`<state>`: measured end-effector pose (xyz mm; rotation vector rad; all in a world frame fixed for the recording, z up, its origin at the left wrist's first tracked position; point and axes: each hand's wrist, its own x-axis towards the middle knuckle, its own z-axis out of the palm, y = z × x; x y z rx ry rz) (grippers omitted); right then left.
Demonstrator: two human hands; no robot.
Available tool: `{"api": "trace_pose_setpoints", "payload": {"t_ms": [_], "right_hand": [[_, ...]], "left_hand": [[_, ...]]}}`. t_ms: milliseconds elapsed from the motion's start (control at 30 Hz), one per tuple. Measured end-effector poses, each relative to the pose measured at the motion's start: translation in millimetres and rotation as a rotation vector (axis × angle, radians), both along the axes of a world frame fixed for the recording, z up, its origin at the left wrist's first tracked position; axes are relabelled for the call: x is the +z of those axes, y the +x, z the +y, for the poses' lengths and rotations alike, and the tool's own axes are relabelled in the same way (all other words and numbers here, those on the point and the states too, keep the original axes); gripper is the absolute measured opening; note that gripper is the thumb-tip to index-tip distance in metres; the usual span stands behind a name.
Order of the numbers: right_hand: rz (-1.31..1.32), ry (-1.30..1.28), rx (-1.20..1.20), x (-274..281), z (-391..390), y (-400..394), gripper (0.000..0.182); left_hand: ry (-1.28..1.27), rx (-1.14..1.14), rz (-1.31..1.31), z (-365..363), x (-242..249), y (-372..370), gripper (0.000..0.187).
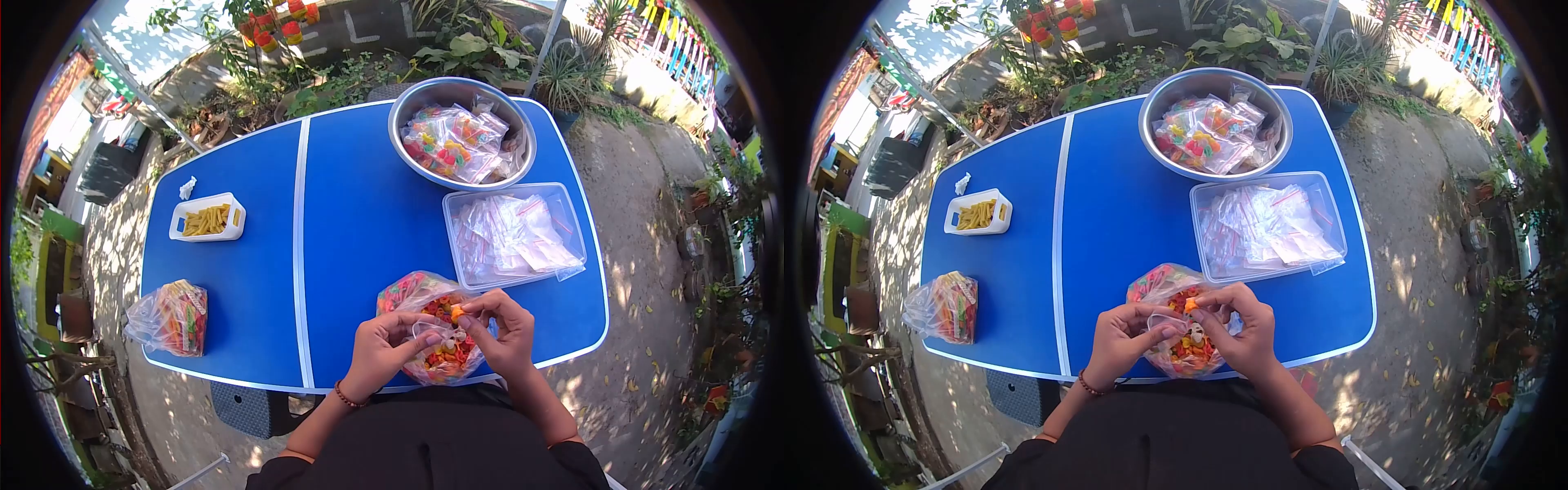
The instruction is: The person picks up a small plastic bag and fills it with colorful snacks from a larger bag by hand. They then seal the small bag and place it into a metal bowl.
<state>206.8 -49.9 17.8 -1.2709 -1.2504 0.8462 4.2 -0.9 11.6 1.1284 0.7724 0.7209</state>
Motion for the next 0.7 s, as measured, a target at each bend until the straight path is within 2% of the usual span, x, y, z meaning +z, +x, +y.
{"api": "trace_pose_setpoints", "payload": {"t_ms": [67, 167, 300, 367, 400, 500, 533, 633, 700], "right_hand": [[-0.217, 0.085, 0.062, 8.8, 1.8, 0.6, 0.012], [-0.407, 0.202, 0.174, 15.1, 7.5, 0.1, 0.009], [-0.183, 0.167, 0.103, 13.7, 5.8, -2.3, 0.011], [0.033, 0.067, -0.019, 4.5, 3.6, -4.4, 0.013], [0.145, -0.037, 0.022, -0.2, 2.3, -1.2, 0.015], [-0.055, -0.401, 0.146, 2.2, 2.0, 4.7, 0.015], [-0.208, -0.432, 0.196, 5.5, 3.4, 2.8, 0.019], [-0.559, -0.169, 0.205, -13.0, 3.8, -5.1, 0.028], [-0.589, -0.065, 0.16, -18.5, 4.4, -11.2, 0.031]], "left_hand": [[0.031, -0.028, 0.004, -3.0, -1.5, 1.9, 0.031], [0.004, -0.058, -0.023, -3.5, -1.0, 2.3, 0.033], [-0.127, -0.081, -0.093, 2.0, -2.9, 1.5, 0.034], [-0.313, -0.02, -0.306, 2.9, -6.3, 1.6, 0.033], [-0.406, 0.011, -0.413, 3.3, -8.5, 1.7, 0.032], [-0.514, 0.08, -0.434, 5.6, -17.7, -3.3, 0.034], [-0.497, 0.082, -0.452, 5.6, -17.4, -2.8, 0.033], [-0.395, 0.091, -0.448, 4.4, -12.3, 0.8, 0.03], [-0.26, 0.105, -0.37, 2.6, -8.3, 1.9, 0.029]]}}
